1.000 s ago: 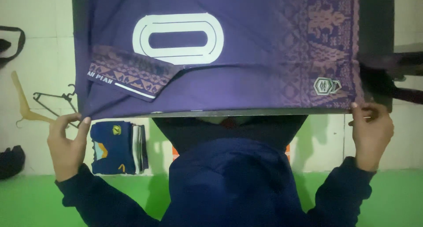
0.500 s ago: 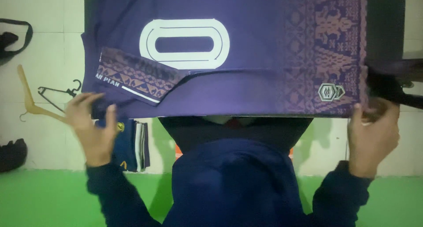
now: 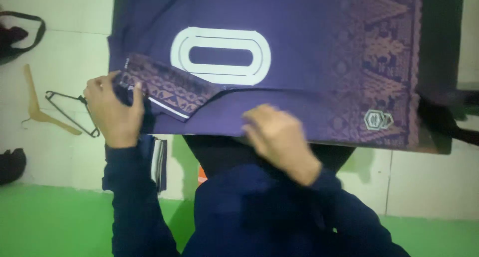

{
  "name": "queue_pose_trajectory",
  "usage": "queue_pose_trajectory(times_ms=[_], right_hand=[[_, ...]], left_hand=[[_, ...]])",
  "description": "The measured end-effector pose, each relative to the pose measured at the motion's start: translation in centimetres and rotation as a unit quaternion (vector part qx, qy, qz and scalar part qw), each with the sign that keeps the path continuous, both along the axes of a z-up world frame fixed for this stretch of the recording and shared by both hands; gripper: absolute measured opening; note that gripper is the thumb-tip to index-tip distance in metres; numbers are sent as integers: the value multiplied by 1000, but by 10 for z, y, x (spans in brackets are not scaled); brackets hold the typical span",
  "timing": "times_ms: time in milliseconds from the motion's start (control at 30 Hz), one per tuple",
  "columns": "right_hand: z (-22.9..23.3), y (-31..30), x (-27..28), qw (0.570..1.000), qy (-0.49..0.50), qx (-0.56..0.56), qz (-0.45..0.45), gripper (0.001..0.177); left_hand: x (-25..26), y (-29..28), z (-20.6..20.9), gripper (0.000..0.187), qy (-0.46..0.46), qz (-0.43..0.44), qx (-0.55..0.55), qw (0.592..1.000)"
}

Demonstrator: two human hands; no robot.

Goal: Iron a purple jersey and then fold it neatly on a table.

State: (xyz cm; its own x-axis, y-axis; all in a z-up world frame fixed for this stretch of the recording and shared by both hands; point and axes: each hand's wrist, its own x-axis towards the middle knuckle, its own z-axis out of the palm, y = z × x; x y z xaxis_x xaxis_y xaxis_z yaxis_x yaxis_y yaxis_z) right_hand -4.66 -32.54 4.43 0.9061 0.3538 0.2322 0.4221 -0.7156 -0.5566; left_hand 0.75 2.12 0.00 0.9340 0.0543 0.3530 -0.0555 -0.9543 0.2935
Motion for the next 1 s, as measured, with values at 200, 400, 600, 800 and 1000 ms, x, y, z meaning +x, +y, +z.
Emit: queue_pose_trajectory(times_ms=[200,400,600,800,1000], right_hand=[[-29,102,29,993,-66,-17,102,34],[-63,113,47,988,-96,-51,110,30],[-38,95,54,988,-34,93,119,19],[-27,71,58,970,40,140,196,16],[-34,59,54,964,30,105,241,18]], left_hand=[[26,17,-23,21,-5,-18,44,999],[34,22,-24,14,-18,-92,0,996],[45,24,-3,27,-13,-133,-65,989],[44,49,-19,25,26,-126,-108,986],[18,57,-1,21,94,-95,-176,975]])
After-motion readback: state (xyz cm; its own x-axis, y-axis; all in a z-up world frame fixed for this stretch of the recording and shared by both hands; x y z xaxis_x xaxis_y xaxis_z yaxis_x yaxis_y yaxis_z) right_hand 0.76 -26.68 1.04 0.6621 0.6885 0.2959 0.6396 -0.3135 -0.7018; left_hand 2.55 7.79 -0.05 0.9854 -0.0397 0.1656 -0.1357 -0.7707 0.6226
